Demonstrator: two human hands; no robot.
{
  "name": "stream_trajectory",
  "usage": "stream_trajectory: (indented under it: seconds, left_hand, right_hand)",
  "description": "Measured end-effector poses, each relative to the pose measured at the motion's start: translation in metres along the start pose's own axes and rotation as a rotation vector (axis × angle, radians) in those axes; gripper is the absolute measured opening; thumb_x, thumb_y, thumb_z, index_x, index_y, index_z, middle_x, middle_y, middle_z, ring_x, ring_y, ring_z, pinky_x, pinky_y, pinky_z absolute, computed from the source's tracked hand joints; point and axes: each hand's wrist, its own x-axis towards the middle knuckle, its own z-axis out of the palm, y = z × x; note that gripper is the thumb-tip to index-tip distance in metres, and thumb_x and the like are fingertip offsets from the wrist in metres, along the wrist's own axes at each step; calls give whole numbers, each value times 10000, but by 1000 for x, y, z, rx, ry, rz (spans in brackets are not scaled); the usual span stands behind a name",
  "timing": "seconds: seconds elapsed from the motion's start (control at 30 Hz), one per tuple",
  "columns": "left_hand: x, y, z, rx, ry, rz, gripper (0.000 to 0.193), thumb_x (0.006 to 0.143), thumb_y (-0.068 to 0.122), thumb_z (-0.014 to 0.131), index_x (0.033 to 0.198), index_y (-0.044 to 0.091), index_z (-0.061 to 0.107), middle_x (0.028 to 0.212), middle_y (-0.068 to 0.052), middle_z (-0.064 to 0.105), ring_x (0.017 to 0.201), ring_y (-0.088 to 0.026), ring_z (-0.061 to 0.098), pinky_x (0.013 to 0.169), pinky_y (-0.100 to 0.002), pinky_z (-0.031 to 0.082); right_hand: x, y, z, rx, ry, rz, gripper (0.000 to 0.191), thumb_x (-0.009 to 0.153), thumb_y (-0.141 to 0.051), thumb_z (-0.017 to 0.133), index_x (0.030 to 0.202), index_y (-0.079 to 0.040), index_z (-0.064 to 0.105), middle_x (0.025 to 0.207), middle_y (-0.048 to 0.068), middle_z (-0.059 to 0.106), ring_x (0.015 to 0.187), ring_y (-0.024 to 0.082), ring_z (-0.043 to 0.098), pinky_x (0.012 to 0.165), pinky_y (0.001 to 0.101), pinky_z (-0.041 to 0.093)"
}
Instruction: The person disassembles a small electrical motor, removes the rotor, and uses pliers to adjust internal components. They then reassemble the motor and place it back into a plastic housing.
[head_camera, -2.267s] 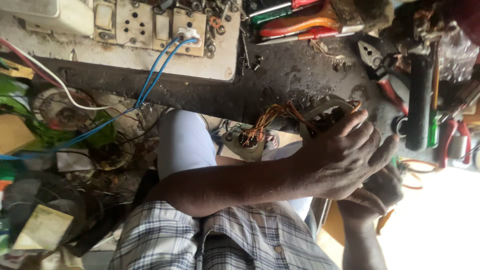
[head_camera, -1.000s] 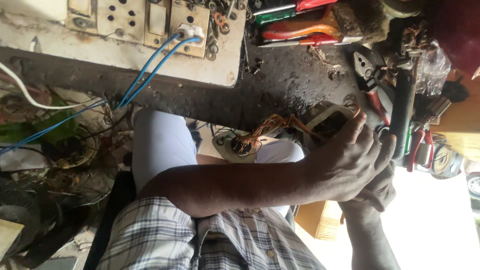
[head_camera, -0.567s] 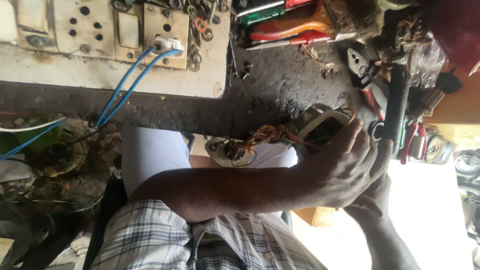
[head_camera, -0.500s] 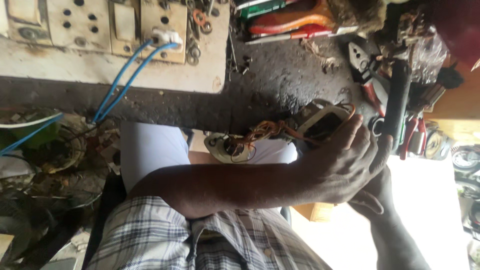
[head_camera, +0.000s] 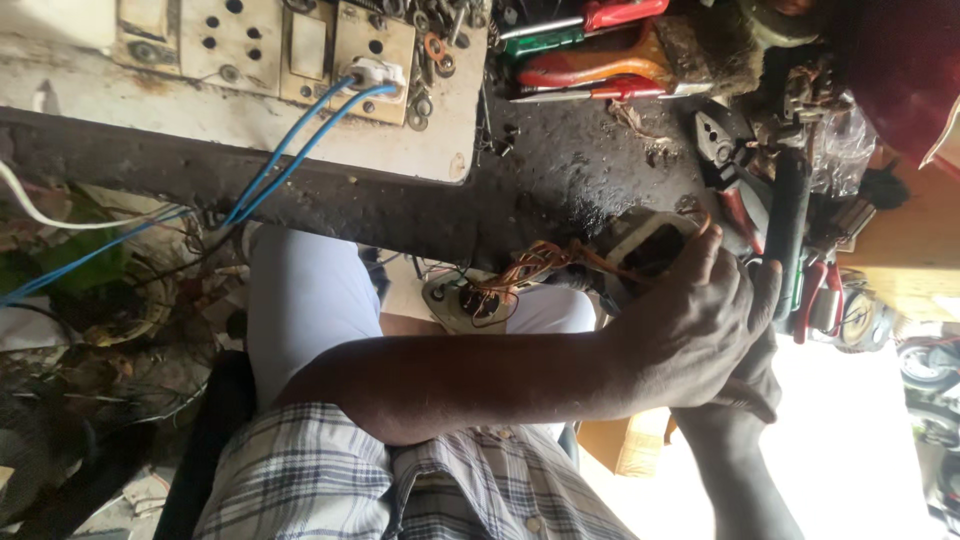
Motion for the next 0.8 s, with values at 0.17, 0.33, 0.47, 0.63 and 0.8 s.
stream_trajectory:
  seconds: [0.17, 0.33, 0.47, 0.63, 0.8]
  left_hand:
    - [0, 12, 11, 36, 94, 40, 720, 957, 507, 395, 1340, -84, 540, 1152, -211, 684, 1127, -371, 662, 1121, -632, 376]
    - [-1, 8, 8, 70, 200, 1, 636, 934, 459, 416, 1313, -22, 590, 1187, -199, 672, 1043, -371, 664, 1053, -636, 430]
    - [-6, 1, 1, 93, 207, 55, 628, 990, 456, 427, 1285, -59, 633, 1154, -212, 669, 1056, -373, 646, 1070, -645, 427]
    - [-11, -9, -4, 68, 298, 44, 1083, 853, 799, 141, 1273, -72, 628, 1126, -213, 677, 993, -359, 644, 1050, -625, 420]
    - [-14, -20, -12, 10, 210, 149, 1089, 945, 803, 172, 1287, -134, 610, 971, -183, 667, 987, -361, 655, 1074, -631, 417]
  right_hand:
    - [18, -12, 65, -335, 288, 85, 811, 919, -573, 389, 1489, 3, 407, 1400, 137, 581, 1308, 287, 504, 1131, 495, 287]
    - [21, -3, 74, -424, 295, 88, 663, 949, -421, 447, 1448, 15, 452, 1340, 155, 601, 1245, 318, 545, 1067, 505, 358]
    - [11, -2, 7, -321, 43, -6, 548, 973, -300, 493, 1415, 25, 488, 1292, 170, 618, 1195, 343, 578, 1015, 512, 414]
    - [23, -50, -14, -277, -91, -77, 414, 1003, -148, 551, 1374, 37, 533, 1232, 188, 638, 1131, 375, 618, 951, 522, 486]
    - [37, -79, 73, -893, 612, 192, 178, 1124, -212, 685, 1290, -158, 651, 1193, 54, 759, 1080, 222, 753, 933, 376, 587]
